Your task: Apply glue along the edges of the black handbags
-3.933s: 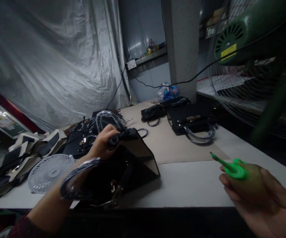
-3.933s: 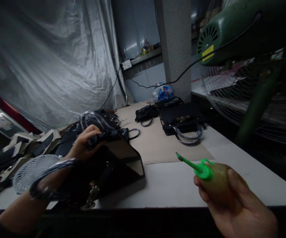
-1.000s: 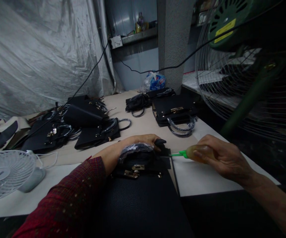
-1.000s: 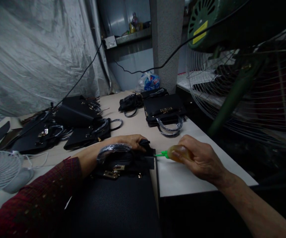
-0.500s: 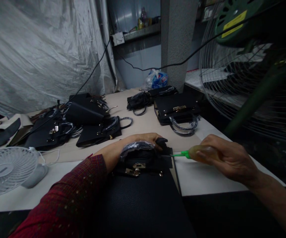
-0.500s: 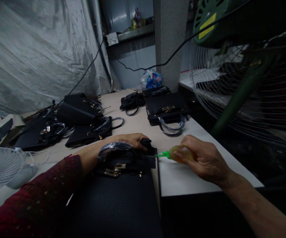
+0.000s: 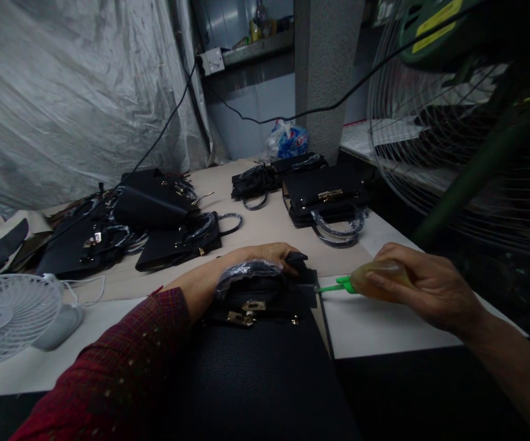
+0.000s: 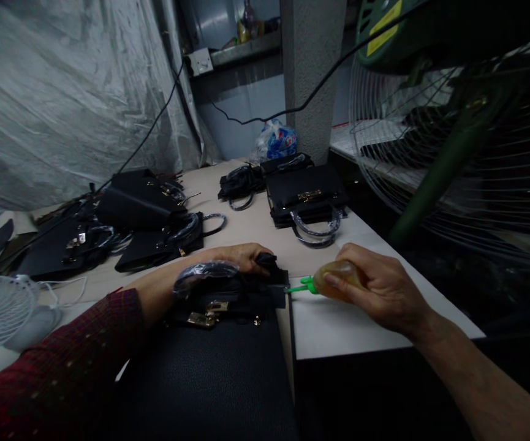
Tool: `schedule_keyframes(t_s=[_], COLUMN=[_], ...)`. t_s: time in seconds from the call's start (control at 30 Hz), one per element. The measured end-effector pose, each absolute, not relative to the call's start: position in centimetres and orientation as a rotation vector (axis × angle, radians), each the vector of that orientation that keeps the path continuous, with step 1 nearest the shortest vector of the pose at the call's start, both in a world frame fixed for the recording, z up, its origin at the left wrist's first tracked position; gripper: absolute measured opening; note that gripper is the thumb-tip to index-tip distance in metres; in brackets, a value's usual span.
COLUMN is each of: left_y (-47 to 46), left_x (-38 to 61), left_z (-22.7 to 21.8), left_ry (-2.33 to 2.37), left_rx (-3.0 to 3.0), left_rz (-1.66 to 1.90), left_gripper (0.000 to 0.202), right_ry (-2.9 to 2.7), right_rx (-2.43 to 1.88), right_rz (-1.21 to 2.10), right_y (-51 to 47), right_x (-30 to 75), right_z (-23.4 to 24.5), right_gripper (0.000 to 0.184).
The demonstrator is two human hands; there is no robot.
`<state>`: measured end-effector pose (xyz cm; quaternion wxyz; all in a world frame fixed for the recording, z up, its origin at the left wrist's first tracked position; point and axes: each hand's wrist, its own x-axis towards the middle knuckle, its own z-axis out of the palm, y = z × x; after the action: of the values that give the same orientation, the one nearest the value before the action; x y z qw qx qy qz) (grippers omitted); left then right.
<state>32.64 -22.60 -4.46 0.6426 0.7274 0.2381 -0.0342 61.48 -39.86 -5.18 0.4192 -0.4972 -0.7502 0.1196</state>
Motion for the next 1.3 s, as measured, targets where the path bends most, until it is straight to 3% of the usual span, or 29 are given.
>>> schedule_keyframes(t_s=[0.63, 0.77, 1.0, 1.3], left_y=[-22.9, -22.8, -22.8, -22.9], left_x=[32.7, 32.7, 32.9, 32.7], left_z=[-3.6, -3.7, -3.8, -3.5], left_ry=[0.545, 0.556, 0.554, 0.592], left_rx=[1.718, 1.714, 1.698, 1.726], left_rz=[-0.09, -0.092, -0.123, -0.126], left_gripper=[0.007, 0.009, 0.011, 0.012], right_ry=[-1.833, -1.889, -1.77, -1.82], right_rx=[-1.167, -1.136, -1.183, -1.232], right_rz=[0.466, 0.53, 0.299, 0.34], right_y=[-41.5, -41.9, -41.0, -39.7], right_x=[61.5, 61.2, 60.5, 61.5], right_z=[-6.1, -5.3, -5.0, -5.0], right_gripper=[0.022, 0.028, 0.022, 0.029])
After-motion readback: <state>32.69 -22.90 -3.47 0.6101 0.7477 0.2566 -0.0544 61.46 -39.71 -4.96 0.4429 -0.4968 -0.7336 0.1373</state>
